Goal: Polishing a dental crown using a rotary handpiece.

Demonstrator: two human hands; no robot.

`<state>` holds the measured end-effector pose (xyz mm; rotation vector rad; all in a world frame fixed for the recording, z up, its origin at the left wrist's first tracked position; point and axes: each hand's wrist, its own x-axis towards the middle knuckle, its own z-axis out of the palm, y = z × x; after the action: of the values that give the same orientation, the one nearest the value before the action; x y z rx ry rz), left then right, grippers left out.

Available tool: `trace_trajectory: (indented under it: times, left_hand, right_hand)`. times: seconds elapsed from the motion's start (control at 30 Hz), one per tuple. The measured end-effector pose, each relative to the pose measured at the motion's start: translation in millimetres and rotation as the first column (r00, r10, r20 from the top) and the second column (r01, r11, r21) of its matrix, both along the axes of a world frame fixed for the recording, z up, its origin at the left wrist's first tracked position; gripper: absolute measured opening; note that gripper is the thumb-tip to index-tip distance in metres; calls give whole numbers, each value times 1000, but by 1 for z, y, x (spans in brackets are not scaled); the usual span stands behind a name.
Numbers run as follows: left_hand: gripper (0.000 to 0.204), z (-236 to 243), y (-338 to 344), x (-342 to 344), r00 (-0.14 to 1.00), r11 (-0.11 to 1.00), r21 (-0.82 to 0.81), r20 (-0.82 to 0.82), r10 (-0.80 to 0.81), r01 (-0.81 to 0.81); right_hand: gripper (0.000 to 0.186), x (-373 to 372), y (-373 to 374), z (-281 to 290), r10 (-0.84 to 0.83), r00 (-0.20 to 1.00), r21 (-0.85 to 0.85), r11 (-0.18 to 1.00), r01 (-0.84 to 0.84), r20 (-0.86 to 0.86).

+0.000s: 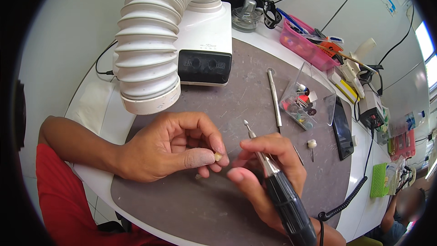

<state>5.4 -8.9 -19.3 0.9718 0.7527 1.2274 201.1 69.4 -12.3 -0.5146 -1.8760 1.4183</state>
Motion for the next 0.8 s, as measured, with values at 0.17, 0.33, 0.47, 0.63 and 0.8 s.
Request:
trace_trajectory:
  times: [0.17,0.33,0.47,0.63,0.8]
  left_hand:
    - [13,2,1,-1,999,1000,-25,-34,-6,5]
    - [18,3,0,-3,999,999,-43,-53,-11,8]
    - [19,5,0,-4,999,998,-64,-49,-18,15]
    - [19,5,1,-3,999,997,-80,-36,-19,17]
    - [19,6,0,-4,998,996,-94,-56,-15,10]
  right_hand:
    - [22,8,9,17,-93,993,581,813,35,69]
    - [26,10,1,15,0,985,627,771,-111,174]
    - [33,9,1,13,56,992,575,811,-112,115]
    - [38,9,3,3,94,994,535,838,-109,55]
    - [38,7,5,0,144,989,500,855,-136,21]
